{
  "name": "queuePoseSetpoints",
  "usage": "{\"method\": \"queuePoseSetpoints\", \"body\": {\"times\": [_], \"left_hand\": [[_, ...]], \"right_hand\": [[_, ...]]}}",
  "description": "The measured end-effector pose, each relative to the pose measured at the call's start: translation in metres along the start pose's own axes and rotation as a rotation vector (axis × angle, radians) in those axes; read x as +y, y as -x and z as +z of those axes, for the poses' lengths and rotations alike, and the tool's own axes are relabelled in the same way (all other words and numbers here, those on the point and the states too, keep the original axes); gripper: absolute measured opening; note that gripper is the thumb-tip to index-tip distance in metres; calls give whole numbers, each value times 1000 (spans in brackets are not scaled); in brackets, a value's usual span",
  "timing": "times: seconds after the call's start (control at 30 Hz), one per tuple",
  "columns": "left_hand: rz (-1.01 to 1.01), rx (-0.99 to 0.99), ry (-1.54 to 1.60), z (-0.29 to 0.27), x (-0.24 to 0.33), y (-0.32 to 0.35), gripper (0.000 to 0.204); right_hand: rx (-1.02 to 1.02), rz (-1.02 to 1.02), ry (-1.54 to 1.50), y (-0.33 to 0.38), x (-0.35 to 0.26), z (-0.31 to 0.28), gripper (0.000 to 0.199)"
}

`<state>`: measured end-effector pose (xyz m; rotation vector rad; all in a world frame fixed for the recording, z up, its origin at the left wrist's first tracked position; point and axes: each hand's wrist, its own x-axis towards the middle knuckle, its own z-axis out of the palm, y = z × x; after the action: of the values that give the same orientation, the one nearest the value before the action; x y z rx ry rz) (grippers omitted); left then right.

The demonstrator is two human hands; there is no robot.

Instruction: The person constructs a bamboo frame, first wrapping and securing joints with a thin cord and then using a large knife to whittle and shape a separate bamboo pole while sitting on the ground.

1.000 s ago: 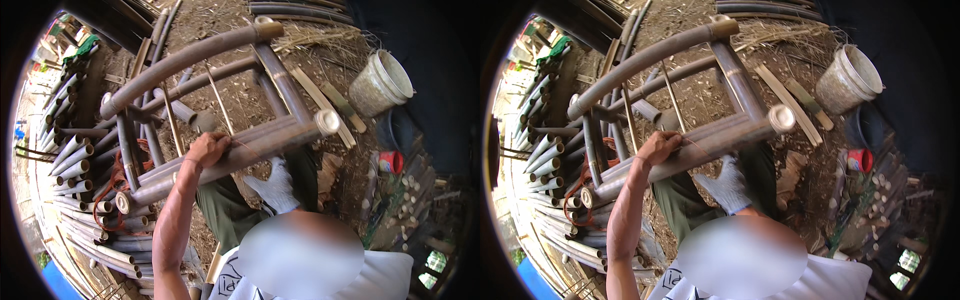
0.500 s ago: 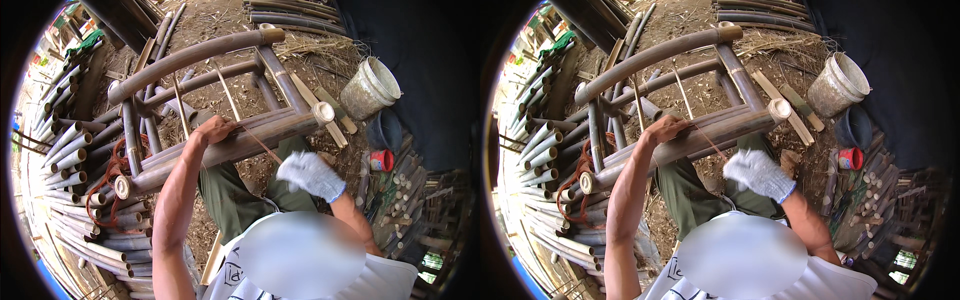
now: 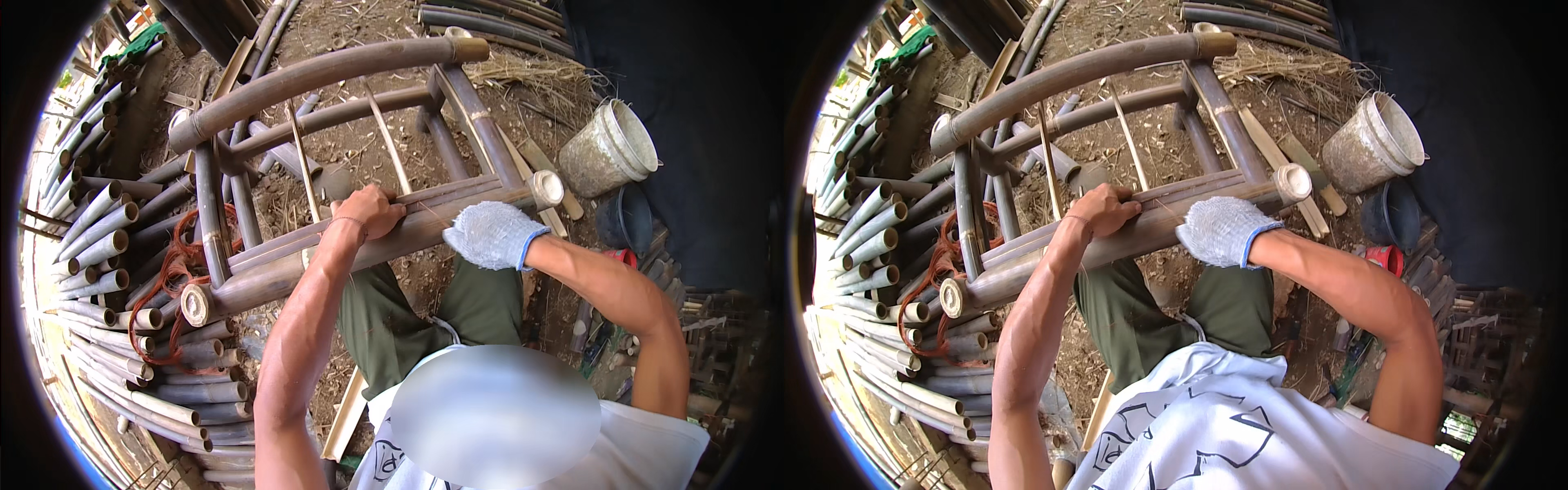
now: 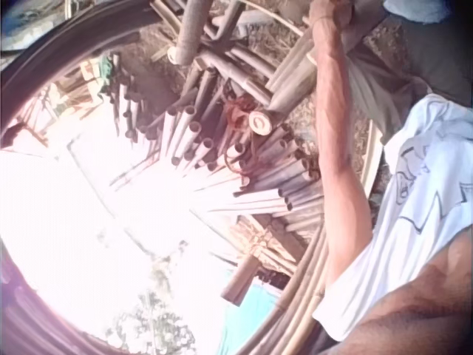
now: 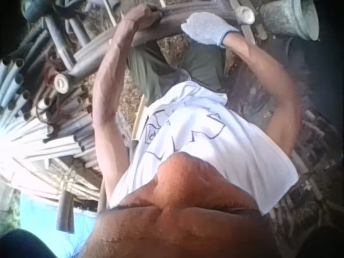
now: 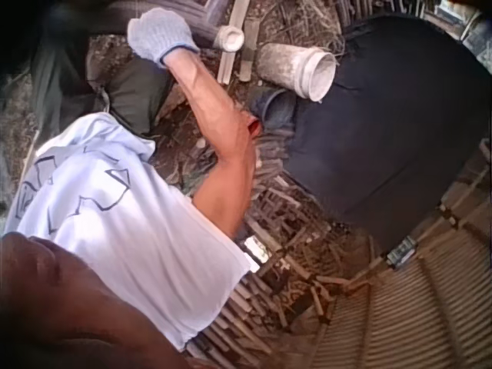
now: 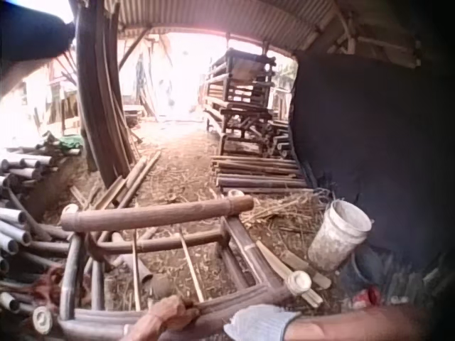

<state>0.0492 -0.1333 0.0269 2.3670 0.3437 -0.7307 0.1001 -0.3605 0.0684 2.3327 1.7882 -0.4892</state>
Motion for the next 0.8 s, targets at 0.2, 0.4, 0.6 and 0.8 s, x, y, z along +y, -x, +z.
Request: {"method": "queuePoseSetpoints", "body": {"times": [0.2,0.4,0.6,0.8], "left_hand": [[112,118,-11,9,-1,-1,43],[110,29,61,3,-15,-1,43],[578,626,44,36,-10,14,60],[572,598,-471,72,42,26,107]], "right_hand": [[578,-65,-301,-37,-65,25,9],[456,120,-438,30,-35,63,10],[609,299,-264,36,-38,71,14],[1226,637,-920,98,9,33,20]]}}
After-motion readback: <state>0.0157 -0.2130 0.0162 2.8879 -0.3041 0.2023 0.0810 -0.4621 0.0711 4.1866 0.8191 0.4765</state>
